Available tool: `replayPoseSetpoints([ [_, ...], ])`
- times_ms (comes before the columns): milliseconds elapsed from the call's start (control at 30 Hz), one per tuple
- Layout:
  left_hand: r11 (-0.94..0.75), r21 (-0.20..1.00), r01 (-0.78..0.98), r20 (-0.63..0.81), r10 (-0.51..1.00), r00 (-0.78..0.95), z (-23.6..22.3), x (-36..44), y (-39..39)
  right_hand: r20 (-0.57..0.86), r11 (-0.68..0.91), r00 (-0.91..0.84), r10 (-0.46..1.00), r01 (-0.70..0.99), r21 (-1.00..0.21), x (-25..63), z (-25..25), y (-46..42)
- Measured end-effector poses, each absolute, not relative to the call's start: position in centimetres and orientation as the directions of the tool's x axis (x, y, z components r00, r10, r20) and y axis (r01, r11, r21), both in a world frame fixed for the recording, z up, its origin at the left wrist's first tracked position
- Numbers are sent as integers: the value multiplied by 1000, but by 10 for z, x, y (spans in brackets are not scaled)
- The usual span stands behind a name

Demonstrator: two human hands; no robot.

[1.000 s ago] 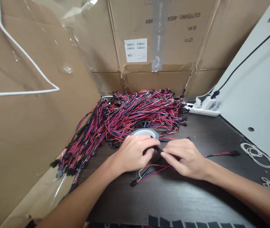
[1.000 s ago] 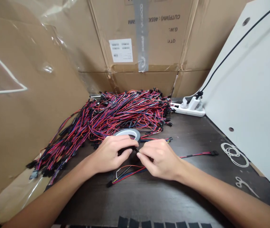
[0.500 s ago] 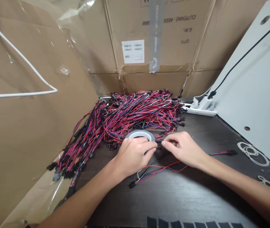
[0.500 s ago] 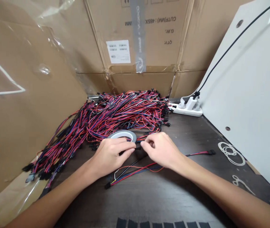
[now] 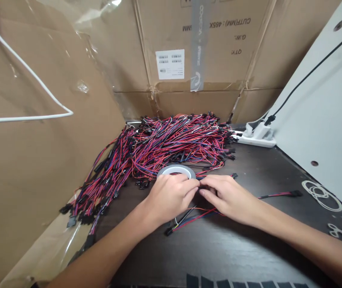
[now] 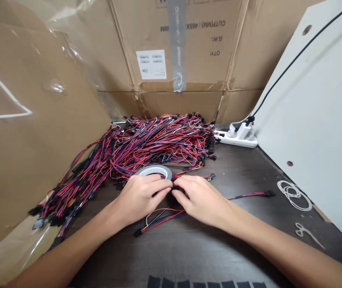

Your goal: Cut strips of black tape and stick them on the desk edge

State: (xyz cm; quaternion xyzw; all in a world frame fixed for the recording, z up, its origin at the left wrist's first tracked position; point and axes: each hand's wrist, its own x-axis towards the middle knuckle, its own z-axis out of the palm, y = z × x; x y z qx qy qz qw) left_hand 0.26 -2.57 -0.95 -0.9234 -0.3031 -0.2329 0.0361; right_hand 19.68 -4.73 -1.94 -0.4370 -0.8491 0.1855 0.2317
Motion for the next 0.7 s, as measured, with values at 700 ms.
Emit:
replayPoseSetpoints([
  [700, -770, 336, 542, 190, 619, 762, 7, -2, -30, 278, 651, -618, 735, 529, -544, 200, -19, -46],
])
